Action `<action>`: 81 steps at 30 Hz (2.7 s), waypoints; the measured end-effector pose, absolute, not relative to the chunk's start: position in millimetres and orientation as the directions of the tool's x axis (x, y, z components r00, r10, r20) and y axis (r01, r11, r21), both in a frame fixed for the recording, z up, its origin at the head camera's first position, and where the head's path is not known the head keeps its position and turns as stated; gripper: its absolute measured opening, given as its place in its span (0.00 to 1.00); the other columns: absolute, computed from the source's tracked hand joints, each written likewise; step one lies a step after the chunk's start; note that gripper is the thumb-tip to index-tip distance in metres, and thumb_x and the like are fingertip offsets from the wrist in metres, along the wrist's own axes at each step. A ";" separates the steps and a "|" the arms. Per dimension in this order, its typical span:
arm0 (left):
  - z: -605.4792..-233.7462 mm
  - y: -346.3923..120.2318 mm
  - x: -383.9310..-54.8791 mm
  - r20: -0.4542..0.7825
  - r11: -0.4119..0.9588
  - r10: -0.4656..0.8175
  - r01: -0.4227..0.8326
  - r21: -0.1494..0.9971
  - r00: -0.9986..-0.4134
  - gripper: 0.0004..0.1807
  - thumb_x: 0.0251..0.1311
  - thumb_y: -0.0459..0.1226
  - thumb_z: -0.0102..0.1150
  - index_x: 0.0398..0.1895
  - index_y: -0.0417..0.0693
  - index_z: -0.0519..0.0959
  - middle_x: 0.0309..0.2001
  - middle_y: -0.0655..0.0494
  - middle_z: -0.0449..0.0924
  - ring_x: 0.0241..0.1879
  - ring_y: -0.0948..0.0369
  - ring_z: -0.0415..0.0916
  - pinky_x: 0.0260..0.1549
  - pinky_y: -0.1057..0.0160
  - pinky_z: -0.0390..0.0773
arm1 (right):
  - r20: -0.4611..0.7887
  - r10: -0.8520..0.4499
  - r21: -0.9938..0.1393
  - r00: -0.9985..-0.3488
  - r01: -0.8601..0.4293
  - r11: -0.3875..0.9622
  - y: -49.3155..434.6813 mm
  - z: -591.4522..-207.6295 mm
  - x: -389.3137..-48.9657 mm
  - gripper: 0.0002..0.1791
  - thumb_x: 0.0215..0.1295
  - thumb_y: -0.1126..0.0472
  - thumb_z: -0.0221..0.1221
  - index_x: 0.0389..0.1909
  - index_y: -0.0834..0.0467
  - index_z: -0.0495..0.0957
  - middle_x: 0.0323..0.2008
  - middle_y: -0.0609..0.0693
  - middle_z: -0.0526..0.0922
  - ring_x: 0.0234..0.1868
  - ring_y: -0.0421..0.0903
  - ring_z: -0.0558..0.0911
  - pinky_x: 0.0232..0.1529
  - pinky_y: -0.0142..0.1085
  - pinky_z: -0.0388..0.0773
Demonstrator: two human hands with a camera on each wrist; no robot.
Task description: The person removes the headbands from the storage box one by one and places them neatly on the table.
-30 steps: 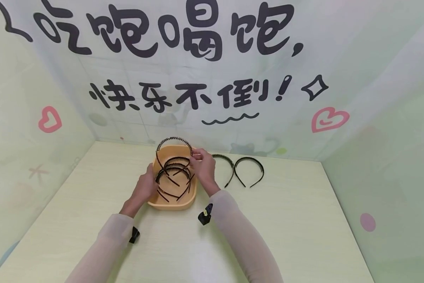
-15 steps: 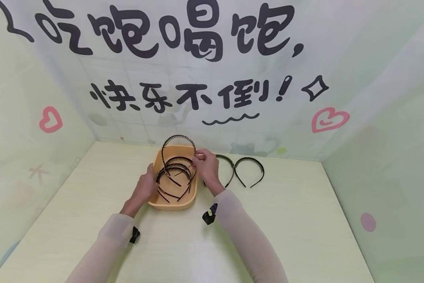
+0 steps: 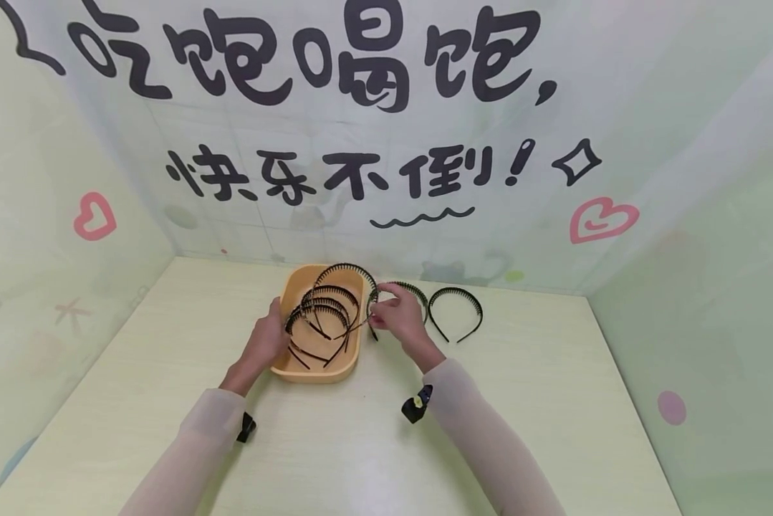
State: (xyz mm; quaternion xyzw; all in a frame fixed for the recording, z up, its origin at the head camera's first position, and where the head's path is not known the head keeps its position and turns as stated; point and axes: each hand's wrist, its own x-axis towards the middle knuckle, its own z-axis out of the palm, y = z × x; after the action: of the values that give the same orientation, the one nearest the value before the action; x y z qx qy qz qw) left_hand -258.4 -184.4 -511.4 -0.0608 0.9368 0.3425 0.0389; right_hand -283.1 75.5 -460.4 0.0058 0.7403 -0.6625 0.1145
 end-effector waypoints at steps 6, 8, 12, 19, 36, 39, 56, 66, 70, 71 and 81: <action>-510.6 -184.8 -257.9 -0.098 0.762 -0.078 -0.122 0.636 -0.992 0.39 0.63 0.22 0.43 0.77 0.32 0.41 0.53 0.22 0.75 0.41 0.42 0.82 0.28 0.56 0.79 | -0.217 -0.199 -0.973 -0.956 0.197 0.117 99.1 -465.4 -271.7 0.29 0.66 0.71 0.58 0.69 0.60 0.68 0.37 0.59 0.86 0.29 0.44 0.86 0.46 0.48 0.83; -510.6 -185.0 -258.1 -0.094 0.761 -0.077 -0.119 0.637 -0.993 0.39 0.63 0.23 0.43 0.77 0.32 0.41 0.53 0.22 0.75 0.41 0.42 0.82 0.28 0.57 0.79 | -0.234 -0.200 -0.969 -0.951 0.212 0.126 105.6 -467.6 -268.6 0.28 0.66 0.71 0.58 0.68 0.60 0.68 0.38 0.60 0.86 0.29 0.43 0.86 0.46 0.48 0.83; -511.0 -185.5 -257.6 -0.100 0.759 -0.077 -0.123 0.640 -0.992 0.39 0.64 0.23 0.43 0.77 0.33 0.41 0.53 0.23 0.75 0.39 0.44 0.82 0.27 0.58 0.78 | -0.269 -0.197 -0.959 -0.943 0.244 0.141 116.1 -472.0 -262.4 0.27 0.66 0.71 0.58 0.67 0.60 0.69 0.43 0.66 0.85 0.28 0.43 0.86 0.42 0.43 0.84; -513.2 -185.3 -258.6 -0.099 0.753 -0.078 -0.124 0.646 -0.992 0.40 0.63 0.22 0.44 0.77 0.33 0.41 0.53 0.23 0.75 0.38 0.46 0.81 0.27 0.58 0.78 | -0.295 -0.228 -0.951 -0.928 0.263 0.160 136.6 -477.5 -248.8 0.29 0.66 0.71 0.58 0.69 0.62 0.66 0.41 0.65 0.85 0.30 0.44 0.86 0.41 0.40 0.84; -510.3 -184.9 -257.8 -0.111 0.753 -0.074 -0.128 0.645 -0.991 0.40 0.63 0.22 0.43 0.77 0.33 0.40 0.54 0.23 0.74 0.36 0.48 0.81 0.25 0.60 0.77 | -0.346 -0.231 -0.934 -0.910 0.309 0.180 174.3 -495.6 -226.0 0.32 0.65 0.72 0.59 0.70 0.65 0.63 0.35 0.60 0.85 0.29 0.44 0.86 0.38 0.37 0.84; -509.8 -184.5 -257.4 -0.109 0.754 -0.078 -0.130 0.643 -0.991 0.40 0.63 0.22 0.43 0.77 0.33 0.41 0.54 0.23 0.75 0.36 0.48 0.81 0.25 0.59 0.77 | -0.352 -0.233 -0.931 -0.907 0.312 0.191 175.4 -500.5 -222.9 0.31 0.65 0.72 0.59 0.69 0.65 0.64 0.34 0.59 0.85 0.29 0.44 0.86 0.37 0.37 0.84; -512.7 -185.4 -260.0 -0.081 0.759 -0.071 -0.107 0.643 -0.994 0.40 0.63 0.23 0.44 0.76 0.31 0.42 0.49 0.23 0.77 0.31 0.49 0.80 0.22 0.61 0.74 | -0.354 -0.249 -0.919 -0.901 0.287 0.268 168.8 -517.4 -213.6 0.29 0.63 0.73 0.60 0.66 0.67 0.68 0.27 0.54 0.84 0.27 0.45 0.85 0.34 0.38 0.84; -511.1 -185.6 -260.1 -0.086 0.755 -0.075 -0.113 0.646 -0.993 0.40 0.62 0.22 0.44 0.76 0.32 0.42 0.48 0.24 0.78 0.30 0.50 0.80 0.20 0.61 0.74 | -0.340 -0.246 -0.910 -0.908 0.252 0.330 170.4 -520.1 -211.8 0.27 0.63 0.73 0.60 0.64 0.69 0.68 0.30 0.57 0.85 0.27 0.45 0.86 0.32 0.38 0.84; -511.9 -185.3 -259.4 -0.082 0.754 -0.075 -0.110 0.648 -0.994 0.40 0.62 0.22 0.45 0.76 0.32 0.43 0.46 0.24 0.79 0.28 0.50 0.79 0.19 0.62 0.73 | -0.328 -0.234 -0.892 -0.915 0.218 0.396 170.4 -519.3 -211.4 0.25 0.63 0.71 0.61 0.62 0.69 0.70 0.29 0.57 0.86 0.26 0.45 0.86 0.30 0.39 0.84; -512.1 -185.2 -259.3 -0.080 0.754 -0.075 -0.109 0.648 -0.994 0.40 0.62 0.22 0.45 0.76 0.32 0.43 0.45 0.25 0.79 0.27 0.50 0.79 0.19 0.62 0.73 | -0.327 -0.228 -0.884 -0.917 0.213 0.415 170.2 -519.0 -211.3 0.25 0.63 0.70 0.61 0.61 0.69 0.71 0.29 0.57 0.86 0.25 0.46 0.85 0.30 0.39 0.84; -514.2 -185.3 -258.7 -0.078 0.754 -0.072 -0.105 0.649 -0.994 0.39 0.62 0.22 0.44 0.76 0.32 0.43 0.48 0.24 0.78 0.31 0.49 0.80 0.21 0.60 0.75 | -0.292 -0.178 -0.777 -0.939 0.125 0.617 165.6 -517.3 -211.3 0.18 0.65 0.64 0.61 0.56 0.62 0.78 0.24 0.51 0.83 0.21 0.45 0.83 0.25 0.39 0.82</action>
State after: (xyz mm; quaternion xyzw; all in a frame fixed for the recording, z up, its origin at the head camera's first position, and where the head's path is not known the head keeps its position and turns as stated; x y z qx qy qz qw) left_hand -258.7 -185.3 -514.2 -0.0472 0.9361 0.3477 0.0240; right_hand -211.3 165.6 -517.3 -0.0152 0.8824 -0.4373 0.1733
